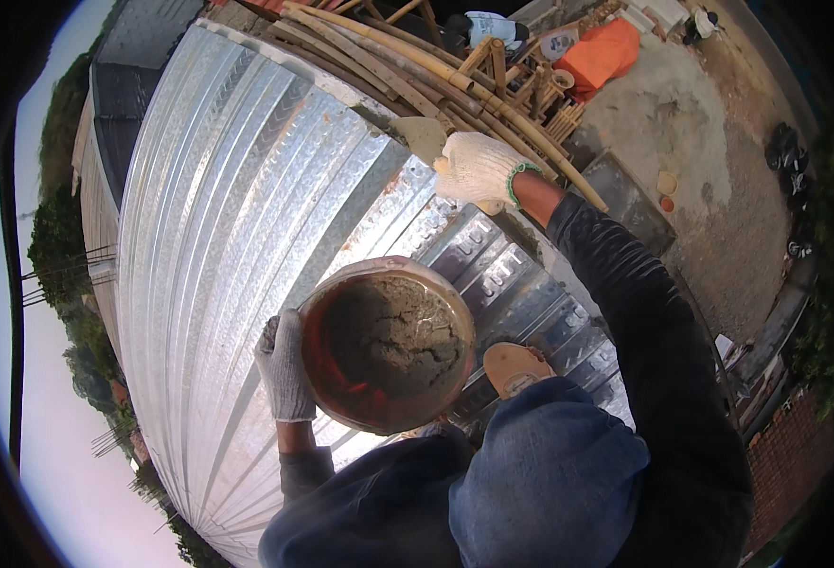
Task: The person scoops cement from a red bucket with a trowel and applies it to the seams of a corrugated metal roof. The person repeatedly scoops and spreads the cement along the roof ridges.
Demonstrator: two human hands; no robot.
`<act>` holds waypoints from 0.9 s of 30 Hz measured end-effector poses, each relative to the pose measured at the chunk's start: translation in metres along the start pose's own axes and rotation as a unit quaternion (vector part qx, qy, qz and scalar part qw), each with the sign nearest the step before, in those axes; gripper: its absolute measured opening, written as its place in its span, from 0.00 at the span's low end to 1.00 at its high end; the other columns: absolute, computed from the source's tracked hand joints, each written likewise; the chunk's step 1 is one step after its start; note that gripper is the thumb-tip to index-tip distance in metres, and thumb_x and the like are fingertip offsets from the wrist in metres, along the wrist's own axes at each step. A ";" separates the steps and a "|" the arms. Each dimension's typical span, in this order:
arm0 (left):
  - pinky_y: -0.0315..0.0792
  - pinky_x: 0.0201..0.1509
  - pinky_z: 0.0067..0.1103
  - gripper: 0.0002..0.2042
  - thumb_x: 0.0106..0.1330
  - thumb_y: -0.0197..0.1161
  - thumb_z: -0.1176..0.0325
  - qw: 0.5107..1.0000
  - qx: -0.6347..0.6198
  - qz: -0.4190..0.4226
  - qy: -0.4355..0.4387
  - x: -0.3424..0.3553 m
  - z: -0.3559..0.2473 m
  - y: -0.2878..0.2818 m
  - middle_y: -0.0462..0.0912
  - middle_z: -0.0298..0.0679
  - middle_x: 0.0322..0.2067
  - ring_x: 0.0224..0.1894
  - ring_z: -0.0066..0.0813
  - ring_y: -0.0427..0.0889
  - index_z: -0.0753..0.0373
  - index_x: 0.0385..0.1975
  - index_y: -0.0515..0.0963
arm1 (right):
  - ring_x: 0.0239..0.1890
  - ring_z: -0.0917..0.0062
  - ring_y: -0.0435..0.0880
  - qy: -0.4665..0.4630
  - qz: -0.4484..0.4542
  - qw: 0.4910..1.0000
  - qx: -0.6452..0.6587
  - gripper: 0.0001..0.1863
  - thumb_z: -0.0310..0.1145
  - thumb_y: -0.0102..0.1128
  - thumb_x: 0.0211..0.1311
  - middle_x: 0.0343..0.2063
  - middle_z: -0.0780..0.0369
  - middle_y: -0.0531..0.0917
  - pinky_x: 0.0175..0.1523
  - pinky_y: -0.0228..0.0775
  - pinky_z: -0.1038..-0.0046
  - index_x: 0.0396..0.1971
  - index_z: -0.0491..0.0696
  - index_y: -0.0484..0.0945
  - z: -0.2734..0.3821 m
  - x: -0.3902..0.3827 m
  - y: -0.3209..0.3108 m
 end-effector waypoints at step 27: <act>0.76 0.38 0.19 0.14 0.83 0.65 0.62 1.000 0.024 -0.011 0.008 0.001 -0.004 -0.002 0.87 0.29 0.32 0.32 0.14 0.79 0.63 0.36 0.88 | 0.37 0.56 0.95 -0.094 -0.137 0.969 -0.183 0.10 0.36 0.69 0.59 0.32 0.50 0.92 0.37 0.85 0.57 0.35 0.47 0.93 0.019 0.034 0.009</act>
Point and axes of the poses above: each hand's wrist, its own x-axis towards the middle knuckle, its own y-axis out of the palm, z = x × y, the point moved 9 cm from there along x, towards the middle knuckle
